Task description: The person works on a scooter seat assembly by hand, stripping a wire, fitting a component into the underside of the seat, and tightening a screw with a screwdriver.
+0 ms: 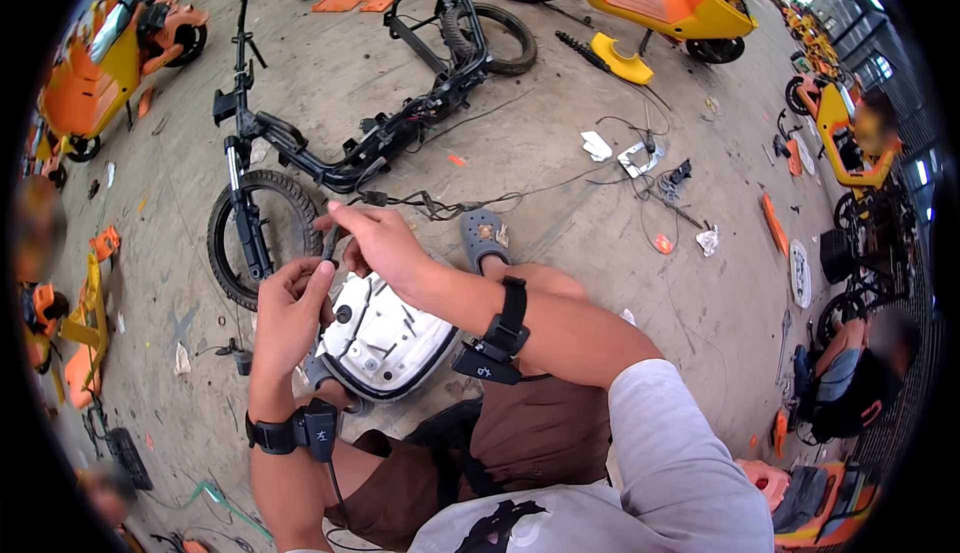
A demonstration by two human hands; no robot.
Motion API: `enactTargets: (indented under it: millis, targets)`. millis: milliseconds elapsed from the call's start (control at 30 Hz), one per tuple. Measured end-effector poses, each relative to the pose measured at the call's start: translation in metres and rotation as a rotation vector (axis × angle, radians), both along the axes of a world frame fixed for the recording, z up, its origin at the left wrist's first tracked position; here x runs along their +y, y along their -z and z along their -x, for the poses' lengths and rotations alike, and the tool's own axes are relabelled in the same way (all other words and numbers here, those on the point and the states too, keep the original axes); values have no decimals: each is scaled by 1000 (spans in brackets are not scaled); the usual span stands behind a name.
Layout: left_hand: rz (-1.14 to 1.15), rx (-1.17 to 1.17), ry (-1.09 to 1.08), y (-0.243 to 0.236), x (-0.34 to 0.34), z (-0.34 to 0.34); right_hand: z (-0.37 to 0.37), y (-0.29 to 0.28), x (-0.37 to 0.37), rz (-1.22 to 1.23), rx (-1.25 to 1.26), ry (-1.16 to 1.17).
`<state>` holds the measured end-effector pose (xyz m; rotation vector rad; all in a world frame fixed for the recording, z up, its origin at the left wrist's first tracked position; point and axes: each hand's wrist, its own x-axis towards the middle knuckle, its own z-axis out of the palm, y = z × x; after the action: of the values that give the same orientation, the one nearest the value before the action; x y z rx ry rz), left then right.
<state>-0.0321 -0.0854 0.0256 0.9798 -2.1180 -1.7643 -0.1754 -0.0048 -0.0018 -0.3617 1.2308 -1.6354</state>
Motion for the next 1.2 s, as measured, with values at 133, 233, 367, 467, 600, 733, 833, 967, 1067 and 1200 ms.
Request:
enactTargets:
  millis: [133,233,367,467,600,733,833,967,1067,1200]
  targets:
    - [-8,-30,77,9,-2,6,0,7,0,27,103,35]
    - [1,-17,70,11,-1,7,-2,8,0,28,116,54]
    - [-12,-4,50,8,0,7,-7,7,-6,30,150,87]
    - [-34,25,46,8,2,8,-6,5,-5,44,189,69]
    - [-37,41,77,9,3,9,-5,10,-5,69,223,63]
    - [-44,32,25,9,-5,-5,-8,5,-11,28,202,11]
    - [13,23,34,2,-8,-10,-6,-7,-6,-27,155,9]
    - [-16,44,94,4,-10,-4,0,-11,3,-29,178,48]
    - [17,71,86,7,-12,-17,-7,-10,1,-26,182,7]
    - [12,116,84,-1,-7,-21,-6,-12,2,15,136,-32]
